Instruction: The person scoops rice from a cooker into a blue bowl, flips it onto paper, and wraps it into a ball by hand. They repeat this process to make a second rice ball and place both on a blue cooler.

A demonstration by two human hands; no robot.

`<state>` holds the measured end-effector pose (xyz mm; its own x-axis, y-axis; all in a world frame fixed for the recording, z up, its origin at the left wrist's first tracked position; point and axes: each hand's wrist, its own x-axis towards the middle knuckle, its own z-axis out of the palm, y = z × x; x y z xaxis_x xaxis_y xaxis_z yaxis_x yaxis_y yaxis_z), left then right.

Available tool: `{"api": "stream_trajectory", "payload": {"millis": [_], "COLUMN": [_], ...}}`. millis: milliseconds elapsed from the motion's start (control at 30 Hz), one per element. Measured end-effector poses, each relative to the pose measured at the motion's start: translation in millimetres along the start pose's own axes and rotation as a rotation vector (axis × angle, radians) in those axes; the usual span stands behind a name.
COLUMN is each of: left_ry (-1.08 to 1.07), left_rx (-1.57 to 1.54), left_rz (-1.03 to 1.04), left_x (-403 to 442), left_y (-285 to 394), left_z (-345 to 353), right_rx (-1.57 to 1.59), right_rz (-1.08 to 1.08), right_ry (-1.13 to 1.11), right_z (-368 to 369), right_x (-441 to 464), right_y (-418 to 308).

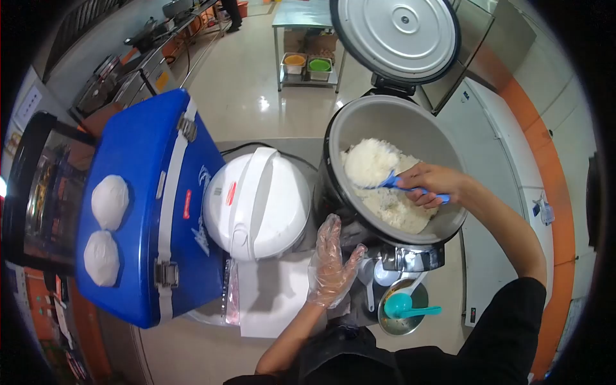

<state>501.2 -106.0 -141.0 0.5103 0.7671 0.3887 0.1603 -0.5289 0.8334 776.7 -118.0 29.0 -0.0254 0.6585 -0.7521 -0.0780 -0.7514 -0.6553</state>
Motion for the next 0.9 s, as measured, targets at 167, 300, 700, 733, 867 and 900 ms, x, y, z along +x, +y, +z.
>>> {"api": "stream_trajectory", "payload": {"millis": [167,300,700,733,867,900], "left_ry": [-0.069,-0.093,-0.232,-0.292,-0.063,-0.030], "left_rx": [-0.101,-0.034,0.344,0.362,-0.090,0.108], "left_rz": [-0.104,-0.245,-0.146,-0.201,-0.342,-0.209], "left_x": [-56,-129,-229,-228,-234,-233], "left_y": [-13,-64,-210,-219,-228,-224], "left_z": [-49,-105,-167,-167,-156,-158], "right_rx": [0.095,0.066,0.614,0.612,0.564,0.456], "right_rz": [-0.159,-0.205,-0.035,-0.038,-0.155,-0.218], "right_ry": [0.173,0.235,-0.045,-0.044,0.238,0.397], "right_z": [41,100,298,303,321,324], "right_x": [-62,-102,38,56,90,94], "right_y": [3,22,265,280,308,311]}}
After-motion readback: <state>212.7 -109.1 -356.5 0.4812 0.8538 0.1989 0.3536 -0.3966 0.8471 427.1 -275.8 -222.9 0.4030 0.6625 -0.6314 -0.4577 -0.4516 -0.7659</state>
